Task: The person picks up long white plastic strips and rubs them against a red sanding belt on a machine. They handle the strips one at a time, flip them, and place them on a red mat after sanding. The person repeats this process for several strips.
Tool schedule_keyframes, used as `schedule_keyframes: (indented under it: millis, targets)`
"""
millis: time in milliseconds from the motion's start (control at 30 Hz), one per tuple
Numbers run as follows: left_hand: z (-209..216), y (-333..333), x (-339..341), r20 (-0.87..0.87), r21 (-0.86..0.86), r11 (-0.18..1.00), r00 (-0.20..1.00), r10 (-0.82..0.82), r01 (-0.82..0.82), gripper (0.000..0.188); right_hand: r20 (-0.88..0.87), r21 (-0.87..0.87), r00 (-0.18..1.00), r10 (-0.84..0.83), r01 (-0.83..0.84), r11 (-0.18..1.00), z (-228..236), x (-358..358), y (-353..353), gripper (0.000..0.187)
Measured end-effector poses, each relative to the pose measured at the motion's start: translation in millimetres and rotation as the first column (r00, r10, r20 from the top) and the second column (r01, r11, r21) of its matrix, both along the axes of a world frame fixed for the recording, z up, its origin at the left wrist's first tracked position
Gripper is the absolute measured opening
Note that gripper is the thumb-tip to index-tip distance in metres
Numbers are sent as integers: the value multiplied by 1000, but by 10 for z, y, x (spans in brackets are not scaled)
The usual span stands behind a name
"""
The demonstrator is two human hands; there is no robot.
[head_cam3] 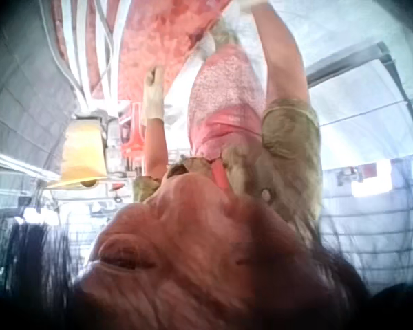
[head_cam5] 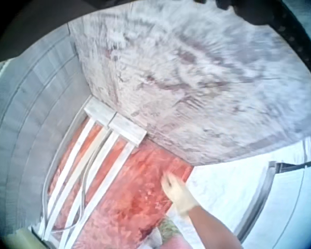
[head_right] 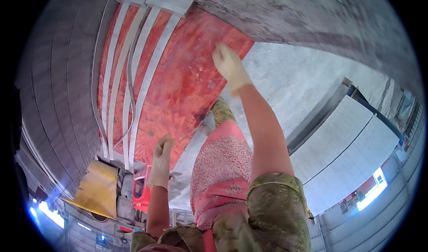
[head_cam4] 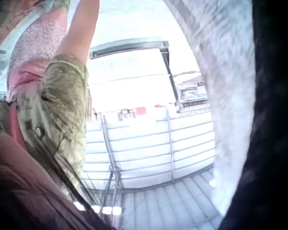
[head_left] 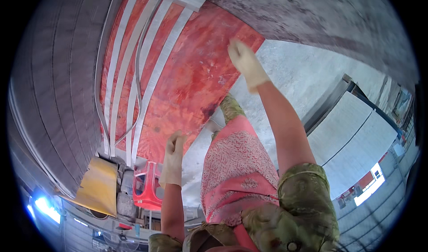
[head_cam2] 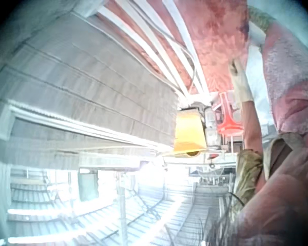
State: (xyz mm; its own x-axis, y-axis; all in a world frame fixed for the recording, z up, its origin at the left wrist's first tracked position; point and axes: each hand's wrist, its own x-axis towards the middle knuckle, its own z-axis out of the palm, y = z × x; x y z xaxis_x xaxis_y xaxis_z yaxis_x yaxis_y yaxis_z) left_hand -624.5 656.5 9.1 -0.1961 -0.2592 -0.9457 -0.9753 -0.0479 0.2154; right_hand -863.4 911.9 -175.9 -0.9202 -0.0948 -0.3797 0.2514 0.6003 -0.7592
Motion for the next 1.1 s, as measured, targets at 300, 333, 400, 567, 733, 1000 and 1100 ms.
schedule_keyframes:
  millis: [300,333,400,567,733,1000,1100]
  targets:
    - [462,369,1428,-165,-7,998,984,61,-63,57,782,318,622,41,-454,832,1602,2868,1748,35]
    - [500,357,1762,-188,-29,998,981,52,-59,55,813,302,581,31,-468,831,1618,3172,1959,30]
    - [563,289,2306,-268,-102,994,963,22,-51,48,818,255,544,185,-632,732,1822,3546,2193,21]
    - [420,21,3873,-392,-160,980,919,46,-117,30,574,487,501,647,-845,223,2282,3706,2561,21]
    - [114,-66,4571,-328,-193,944,924,196,-268,26,100,649,830,548,-472,597,1864,3370,3001,18]
    - [595,839,4095,-588,-100,854,723,364,-510,33,254,19,959,121,-130,991,3547,3253,1965,40]
    - [640,1198,4072,-591,-94,882,739,324,-462,32,202,70,964,171,-189,980,3542,3452,2289,42]
